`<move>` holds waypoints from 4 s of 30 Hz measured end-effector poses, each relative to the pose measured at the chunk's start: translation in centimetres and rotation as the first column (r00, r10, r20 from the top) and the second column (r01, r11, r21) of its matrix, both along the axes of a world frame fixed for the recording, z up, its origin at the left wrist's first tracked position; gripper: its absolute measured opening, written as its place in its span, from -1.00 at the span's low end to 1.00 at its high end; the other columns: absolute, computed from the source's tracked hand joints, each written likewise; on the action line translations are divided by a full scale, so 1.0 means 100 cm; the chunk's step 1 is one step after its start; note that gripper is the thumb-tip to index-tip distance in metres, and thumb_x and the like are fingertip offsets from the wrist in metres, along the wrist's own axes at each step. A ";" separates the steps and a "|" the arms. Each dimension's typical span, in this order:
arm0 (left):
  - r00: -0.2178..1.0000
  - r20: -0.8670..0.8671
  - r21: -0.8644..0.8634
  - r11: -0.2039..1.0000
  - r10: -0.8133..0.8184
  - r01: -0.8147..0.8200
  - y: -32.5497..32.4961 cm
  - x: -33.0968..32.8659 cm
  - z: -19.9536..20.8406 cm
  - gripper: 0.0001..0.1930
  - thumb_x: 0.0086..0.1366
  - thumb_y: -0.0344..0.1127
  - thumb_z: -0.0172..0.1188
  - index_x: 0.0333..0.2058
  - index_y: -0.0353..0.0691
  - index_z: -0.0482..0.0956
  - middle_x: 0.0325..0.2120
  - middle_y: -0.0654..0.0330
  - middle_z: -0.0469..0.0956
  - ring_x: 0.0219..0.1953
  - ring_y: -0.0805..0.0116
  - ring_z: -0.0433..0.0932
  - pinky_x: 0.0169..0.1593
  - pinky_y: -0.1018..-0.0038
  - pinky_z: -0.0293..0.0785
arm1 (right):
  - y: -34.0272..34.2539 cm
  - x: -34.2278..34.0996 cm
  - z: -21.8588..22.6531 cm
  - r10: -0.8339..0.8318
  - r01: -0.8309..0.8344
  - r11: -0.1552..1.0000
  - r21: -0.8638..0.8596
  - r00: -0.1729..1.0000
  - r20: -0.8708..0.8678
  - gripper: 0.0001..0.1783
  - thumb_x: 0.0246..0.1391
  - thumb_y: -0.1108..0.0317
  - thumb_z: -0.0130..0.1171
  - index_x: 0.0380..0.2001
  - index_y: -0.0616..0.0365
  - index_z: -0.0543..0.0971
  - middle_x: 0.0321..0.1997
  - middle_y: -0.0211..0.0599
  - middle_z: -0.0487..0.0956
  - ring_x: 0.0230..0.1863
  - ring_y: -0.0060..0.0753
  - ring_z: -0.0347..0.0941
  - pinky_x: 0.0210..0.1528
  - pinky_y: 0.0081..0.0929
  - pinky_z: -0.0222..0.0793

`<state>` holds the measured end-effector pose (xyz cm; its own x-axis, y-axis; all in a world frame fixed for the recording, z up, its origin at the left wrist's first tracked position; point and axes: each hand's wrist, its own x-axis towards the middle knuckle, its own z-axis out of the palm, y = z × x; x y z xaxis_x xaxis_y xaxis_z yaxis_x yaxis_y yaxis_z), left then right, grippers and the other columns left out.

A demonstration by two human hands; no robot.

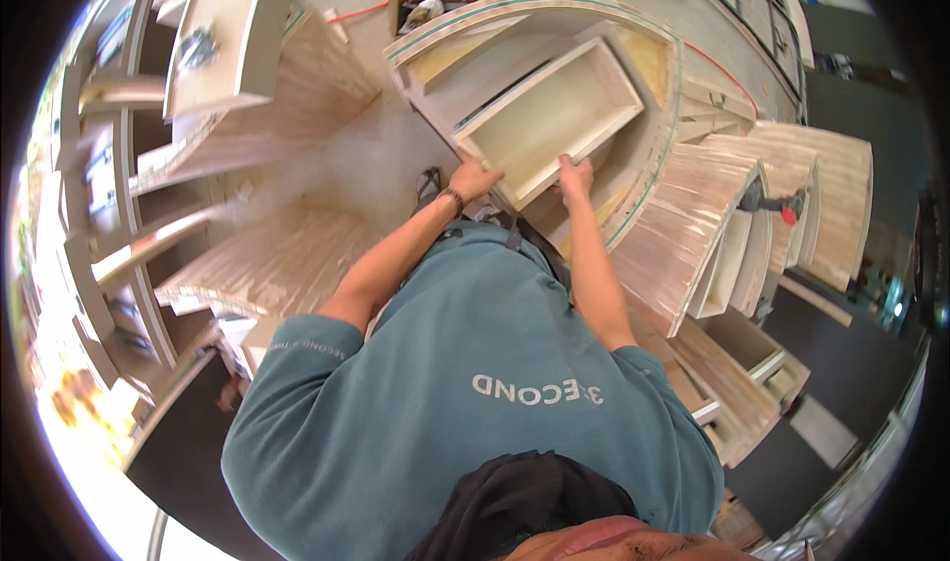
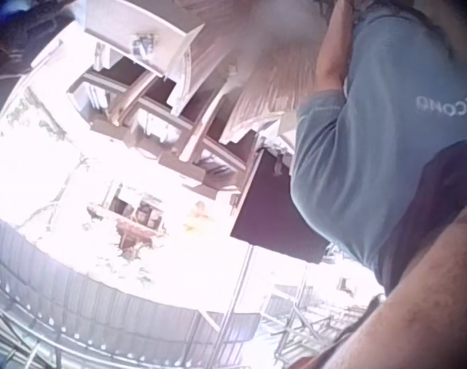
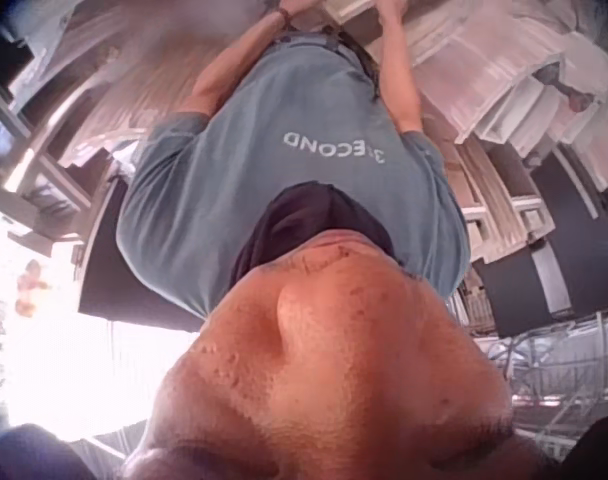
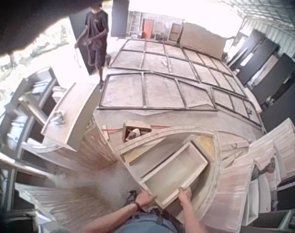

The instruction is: The person uses a cordless drill to attach metal drawer slides to wooden drawer boxes. They position the slides, insert screws, and drive them into the wood. The person handles multiple drawer units, moving them between a workbench and a nearby stack.

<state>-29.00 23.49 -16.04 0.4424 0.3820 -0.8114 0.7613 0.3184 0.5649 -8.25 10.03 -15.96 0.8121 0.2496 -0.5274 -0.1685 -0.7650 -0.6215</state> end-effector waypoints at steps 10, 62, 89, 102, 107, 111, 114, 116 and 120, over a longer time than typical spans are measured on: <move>0.976 0.215 -0.053 0.998 0.045 -0.035 -0.001 -0.001 -0.015 0.01 0.30 0.06 0.39 0.39 -0.45 -0.04 -0.14 -0.21 0.64 -0.16 0.11 0.73 -0.16 0.26 0.71 | 0.009 -0.013 0.044 -0.091 0.085 0.994 -0.067 0.991 -0.097 -0.02 0.27 -0.01 0.30 0.47 0.40 0.11 0.39 0.24 0.33 0.18 0.14 0.52 -0.24 -0.04 0.78; 0.749 0.099 0.173 0.730 0.655 -0.661 -0.231 -0.020 0.088 -0.35 0.55 0.05 0.04 0.42 -0.16 0.14 0.16 -0.07 0.52 0.00 0.11 0.65 -0.16 0.26 0.68 | -0.531 0.489 -0.044 -0.021 0.230 0.865 -0.445 0.904 0.427 -0.38 0.19 -0.19 0.17 0.15 -0.04 0.66 0.29 0.19 0.50 0.36 0.17 0.37 0.39 -0.01 0.30; 0.827 0.431 0.683 0.729 -0.362 -0.037 -0.315 0.244 0.255 -0.48 0.18 -0.51 0.29 0.16 -0.12 0.56 -0.10 -0.09 0.67 -0.06 -0.09 0.66 0.06 0.14 0.56 | -0.306 0.223 0.289 0.371 -0.568 0.406 0.716 0.819 0.439 -0.77 0.13 0.54 0.28 -0.12 0.29 0.70 -0.20 -0.15 0.72 -0.20 -0.28 0.65 -0.06 -0.35 0.57; 0.879 0.348 0.580 0.662 0.325 -0.474 -0.303 0.058 0.214 -0.62 0.60 -0.10 0.04 0.04 -0.32 0.60 -0.36 0.21 0.62 -0.32 0.54 0.54 -0.13 0.42 0.55 | -0.351 0.488 0.069 -0.677 0.460 0.699 0.548 0.672 0.300 -0.04 -0.12 -0.14 0.56 0.03 0.54 0.45 -0.09 0.06 0.49 0.06 0.04 0.43 0.15 0.10 0.44; 0.782 0.368 0.564 0.548 0.503 -0.617 -0.321 0.000 0.227 -0.61 0.59 -0.06 0.06 0.03 -0.29 0.61 -0.37 0.22 0.62 -0.34 0.50 0.56 -0.16 0.44 0.55 | -0.324 0.498 0.095 -0.592 0.296 0.713 0.636 0.741 0.318 -0.12 -0.09 -0.07 0.53 0.05 0.48 0.47 -0.14 0.00 0.50 -0.02 -0.03 0.44 0.06 0.02 0.44; 0.644 0.430 0.577 0.356 0.633 -0.735 -0.327 -0.042 0.222 -0.60 0.58 0.00 0.06 0.02 -0.22 0.63 -0.45 0.31 0.58 -0.39 0.55 0.54 -0.27 0.47 0.54 | -0.315 0.496 0.121 -0.604 0.213 0.652 0.728 0.727 0.327 -0.19 -0.07 -0.01 0.51 0.06 0.44 0.48 -0.19 -0.05 0.51 -0.08 -0.09 0.45 -0.01 -0.05 0.44; 0.490 0.436 0.568 0.192 0.755 -0.801 -0.321 -0.088 0.212 -0.58 0.54 0.07 0.11 -0.04 -0.18 0.67 -0.53 0.37 0.51 -0.47 0.60 0.48 -0.36 0.51 0.48 | -0.311 0.482 0.151 -0.599 0.134 0.616 0.776 0.720 0.351 -0.23 -0.06 0.03 0.49 0.07 0.40 0.50 -0.22 -0.09 0.51 -0.13 -0.14 0.46 -0.07 -0.10 0.44; 0.402 0.386 0.569 0.129 0.830 -0.812 -0.307 -0.119 0.231 -0.58 0.51 0.09 0.15 -0.11 -0.19 0.67 -0.56 0.36 0.47 -0.48 0.60 0.45 -0.36 0.51 0.46 | -0.308 0.466 0.174 -0.605 0.074 0.570 0.819 0.711 0.357 -0.26 -0.04 0.06 0.48 0.07 0.38 0.50 -0.24 -0.11 0.52 -0.16 -0.17 0.46 -0.10 -0.13 0.45; 0.190 0.417 0.641 -0.140 0.889 -0.754 -0.291 -0.206 0.238 -0.54 0.44 0.13 0.22 -0.12 -0.20 0.75 -0.52 0.29 0.55 -0.43 0.54 0.51 -0.29 0.48 0.50 | -0.296 0.416 0.221 -0.593 -0.048 0.482 0.875 0.717 0.366 -0.32 -0.02 0.12 0.46 0.08 0.33 0.52 -0.29 -0.16 0.52 -0.22 -0.23 0.47 -0.17 -0.20 0.45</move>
<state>-49.63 -5.56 7.81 -0.7141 0.6939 -0.0929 0.2594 0.3855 0.8855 33.33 -19.58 6.13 0.9372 -0.0212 0.3481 0.3478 0.1320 -0.9282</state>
